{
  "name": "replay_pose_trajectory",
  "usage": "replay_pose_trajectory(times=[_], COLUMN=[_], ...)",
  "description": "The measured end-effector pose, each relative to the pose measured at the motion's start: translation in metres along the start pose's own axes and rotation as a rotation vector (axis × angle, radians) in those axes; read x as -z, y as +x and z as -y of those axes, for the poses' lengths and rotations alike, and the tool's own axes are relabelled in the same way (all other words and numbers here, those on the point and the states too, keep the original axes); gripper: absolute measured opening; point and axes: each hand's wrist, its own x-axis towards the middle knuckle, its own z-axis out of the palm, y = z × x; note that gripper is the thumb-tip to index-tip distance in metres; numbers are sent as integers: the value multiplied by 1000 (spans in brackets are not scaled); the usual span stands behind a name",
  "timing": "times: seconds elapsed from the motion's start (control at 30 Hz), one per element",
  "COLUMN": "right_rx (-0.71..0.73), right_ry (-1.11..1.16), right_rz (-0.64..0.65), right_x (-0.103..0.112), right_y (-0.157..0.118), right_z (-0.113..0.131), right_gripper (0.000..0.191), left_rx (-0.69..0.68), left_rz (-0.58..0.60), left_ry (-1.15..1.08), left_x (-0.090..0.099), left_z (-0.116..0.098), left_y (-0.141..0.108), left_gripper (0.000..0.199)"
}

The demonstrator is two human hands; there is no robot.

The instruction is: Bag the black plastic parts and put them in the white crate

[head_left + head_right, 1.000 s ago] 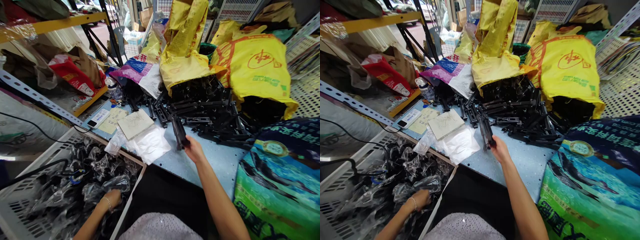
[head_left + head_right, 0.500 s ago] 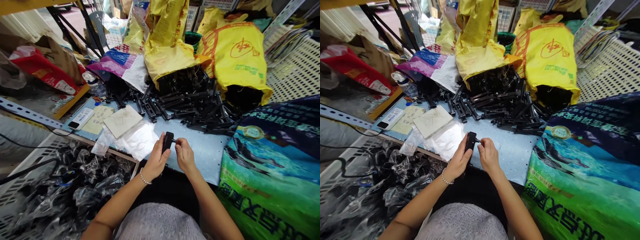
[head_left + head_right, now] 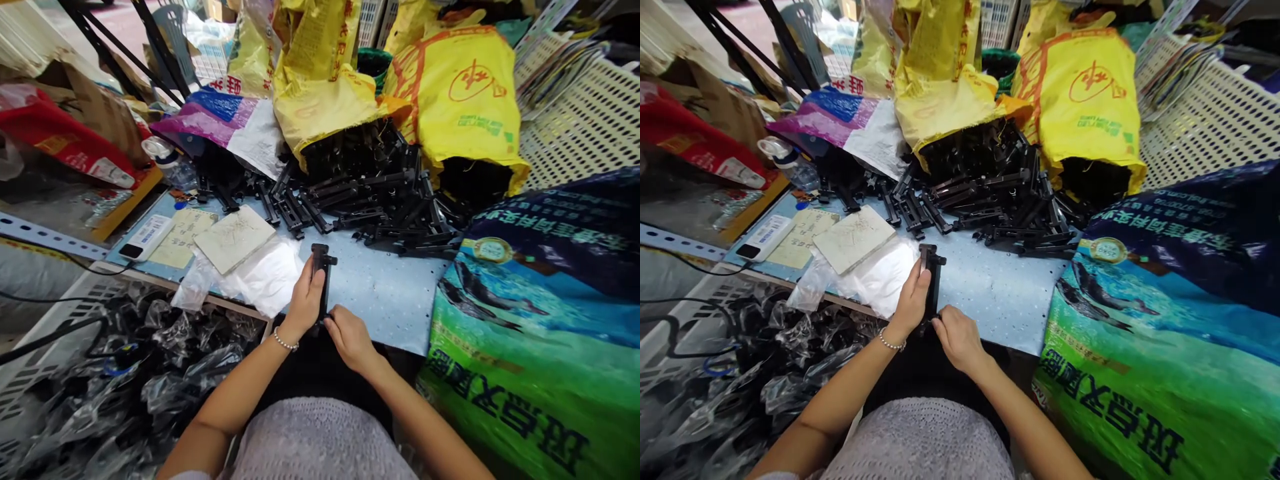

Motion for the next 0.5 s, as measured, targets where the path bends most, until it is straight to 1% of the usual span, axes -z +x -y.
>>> replay_pose_trajectory(times=[0.07, 0.1, 0.13, 0.17, 0.2, 0.23, 0.27, 0.3, 0.33, 0.4, 0.43, 0.47, 0.5], right_rx=[-77, -87, -75, -53, -34, -24, -30, -57, -74, -85, -76, -61, -45], right_ry=[113, 134, 99, 2, -141, -321, -500, -640, -731, -782, -737, -641, -494], right_rz=[183, 264, 281, 221, 81, -136, -306, -425, -469, -473, -472, -481, -491], right_x=[3, 11, 23, 39, 57, 77, 96, 114, 129, 150, 155, 156, 155], right_y=[4, 12, 23, 38, 54, 72, 88, 103, 114, 126, 125, 121, 113], right_z=[-8, -14, -21, -29, -38, -47, -57, -66, -73, -81, -82, -80, -75], right_gripper=[43, 44, 43, 39, 33, 27, 32, 39, 43, 43, 42, 43, 46], left_rx=[13, 46, 93, 143, 184, 205, 203, 182, 153, 113, 108, 113, 126], left_rz=[-6, 4, 30, 65, 106, 145, 179, 206, 223, 243, 257, 274, 294], left_ry=[69, 130, 210, 304, 408, 515, 617, 705, 777, 882, 917, 945, 969], left_x=[-3, -5, -8, -11, -16, -21, -26, -31, -35, -42, -43, -44, -44], left_z=[8, 14, 20, 26, 31, 34, 35, 34, 32, 25, 22, 20, 20], left_y=[2, 2, 3, 3, 3, 2, 2, 1, 0, 0, 2, 5, 9], left_gripper=[50, 50, 50, 50, 49, 48, 46, 44, 44, 44, 45, 46, 48])
